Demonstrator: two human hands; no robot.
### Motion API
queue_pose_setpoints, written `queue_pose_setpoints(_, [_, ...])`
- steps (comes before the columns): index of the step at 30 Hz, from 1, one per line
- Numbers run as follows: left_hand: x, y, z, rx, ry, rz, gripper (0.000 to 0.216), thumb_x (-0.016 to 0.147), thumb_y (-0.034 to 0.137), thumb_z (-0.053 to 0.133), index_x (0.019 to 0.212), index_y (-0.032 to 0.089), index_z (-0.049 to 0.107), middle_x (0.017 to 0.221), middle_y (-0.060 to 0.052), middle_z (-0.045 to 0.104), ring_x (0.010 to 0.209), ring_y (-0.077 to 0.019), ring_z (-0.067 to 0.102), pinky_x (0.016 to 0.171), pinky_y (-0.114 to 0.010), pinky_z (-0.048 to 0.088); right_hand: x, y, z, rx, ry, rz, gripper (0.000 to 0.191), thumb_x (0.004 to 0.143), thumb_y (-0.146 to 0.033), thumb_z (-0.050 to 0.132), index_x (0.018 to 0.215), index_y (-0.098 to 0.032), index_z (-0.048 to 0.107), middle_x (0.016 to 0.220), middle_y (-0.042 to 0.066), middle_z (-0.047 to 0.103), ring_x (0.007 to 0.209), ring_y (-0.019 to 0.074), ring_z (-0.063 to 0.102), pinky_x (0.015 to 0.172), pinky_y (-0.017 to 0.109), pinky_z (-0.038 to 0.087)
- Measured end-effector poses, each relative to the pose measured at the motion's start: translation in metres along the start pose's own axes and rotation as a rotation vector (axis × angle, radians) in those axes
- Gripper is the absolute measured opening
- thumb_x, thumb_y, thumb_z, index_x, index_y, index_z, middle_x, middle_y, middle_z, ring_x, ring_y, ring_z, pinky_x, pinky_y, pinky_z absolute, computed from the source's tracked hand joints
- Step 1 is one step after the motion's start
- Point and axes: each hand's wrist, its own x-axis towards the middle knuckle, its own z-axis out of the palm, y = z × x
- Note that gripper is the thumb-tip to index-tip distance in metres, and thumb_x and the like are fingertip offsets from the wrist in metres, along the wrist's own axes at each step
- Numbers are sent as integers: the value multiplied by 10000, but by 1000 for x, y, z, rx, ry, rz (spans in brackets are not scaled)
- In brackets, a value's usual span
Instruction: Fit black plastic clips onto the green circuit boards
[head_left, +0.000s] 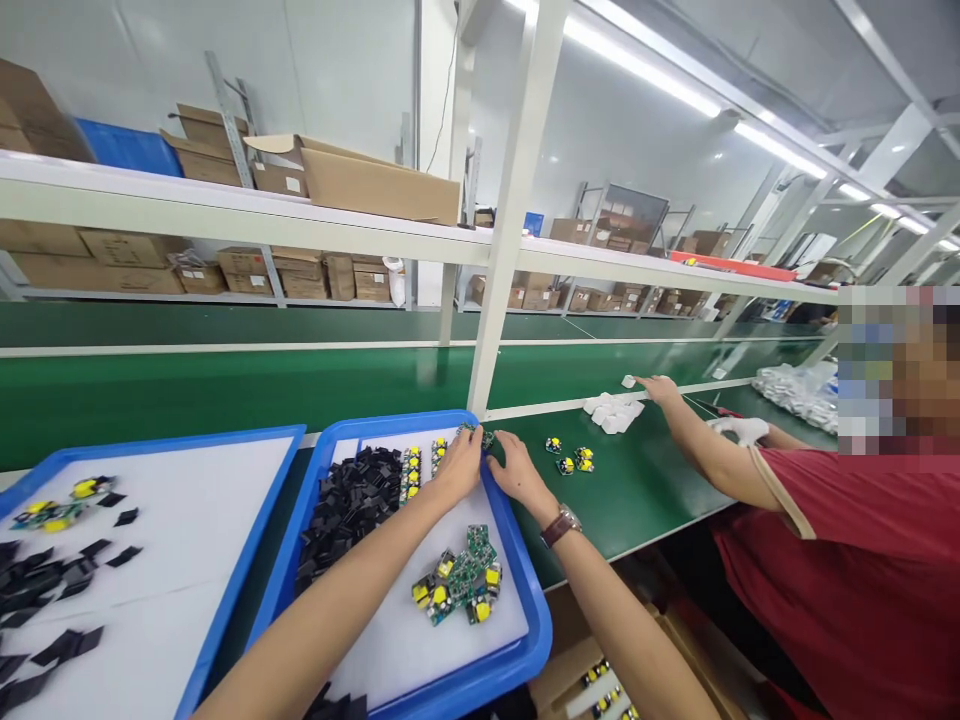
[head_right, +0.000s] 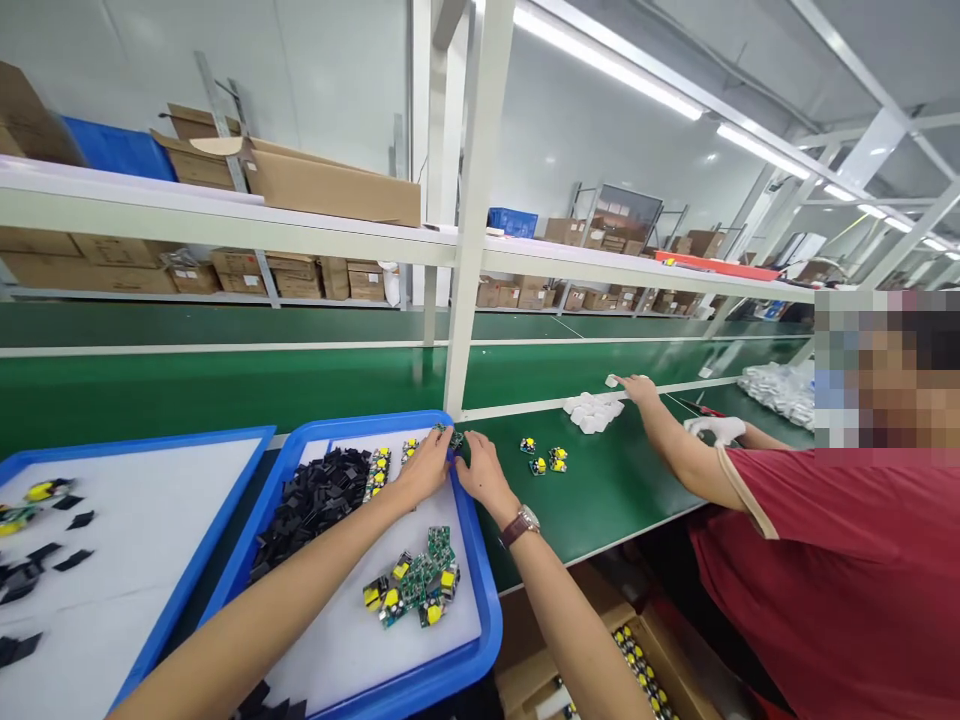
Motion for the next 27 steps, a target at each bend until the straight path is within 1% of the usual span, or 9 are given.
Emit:
queue_pose_setpoints(4, [9,-9,-4,70,-1,-36,366,1010,352,671,1331,182,627,1344,-113,656,1125,-264,689,938,-479,605,3,2,7,27,-61,-13,345,1006,-341,698,1305,-176,650,1352,103,664,1189,283,675,1008,527,570])
queue_pose_setpoints(8, [16,-11,-18,91,13,23,371,1008,352,673,1333,179,626,1343,-113,656,1127,-265,689,938,-481,605,4,-10,3,99,-7,-40,368,940,-221,719,1303,-170,689,1298,138,728,1237,311,673,1072,544,540])
queue_pose_setpoints(10, [21,-8,-30,76,29,88,365,1006,352,675,1323,178,632,1353,-115,653,1152,-273,680,964,-497,591,6,-20,-5,149,31,-64,412,906,-177,706,1318,-176,691,1281,149,748,1205,295,700,1050,496,569])
queue_pose_setpoints(12, [24,-2,-44,36,42,155,272,931,306,737,1165,177,685,1295,-176,690,1247,-358,638,1083,-569,499,9,-30,-17,201,59,-85,425,899,-197,717,1322,-179,679,1259,138,760,1098,252,747,962,418,623])
queue_pose_setpoints(16, [14,14,-82,-77,-2,207,295,881,451,730,1039,214,654,1109,-132,757,1091,-363,705,1003,-546,536,6,-49,-50,302,50,-108,272,1011,-294,604,1236,-164,686,1097,91,806,935,189,790,838,334,663])
queue_pose_setpoints(18, [-3,26,-104,-274,-126,103,452,838,559,744,1143,243,638,1121,-99,775,913,-289,753,818,-403,605,-5,-60,-65,365,-10,-126,295,1044,-350,559,1237,-164,683,1089,79,810,945,180,792,841,324,667])
queue_pose_setpoints(20, [-22,41,-122,-533,-360,-76,538,842,574,724,1249,234,635,970,-75,792,633,-226,728,548,-303,557,-18,-70,-77,434,-88,-143,343,1034,-409,585,1268,-180,685,1153,74,801,997,185,784,879,335,663])
queue_pose_setpoints(22, [-38,55,-129,-649,-494,-161,435,843,533,724,1124,202,700,797,-44,762,434,-153,603,421,-249,448,-29,-76,-81,480,-155,-149,395,988,-428,667,1317,-210,687,1224,71,787,1043,205,773,900,353,659])
queue_pose_setpoints(27, [-81,69,-109,-870,-330,-404,320,870,515,683,859,200,630,603,57,546,436,-103,473,419,-211,370,-57,-88,-61,397,-71,-121,254,1018,-292,624,1225,-220,753,1210,100,777,1093,240,738,999,429,606])
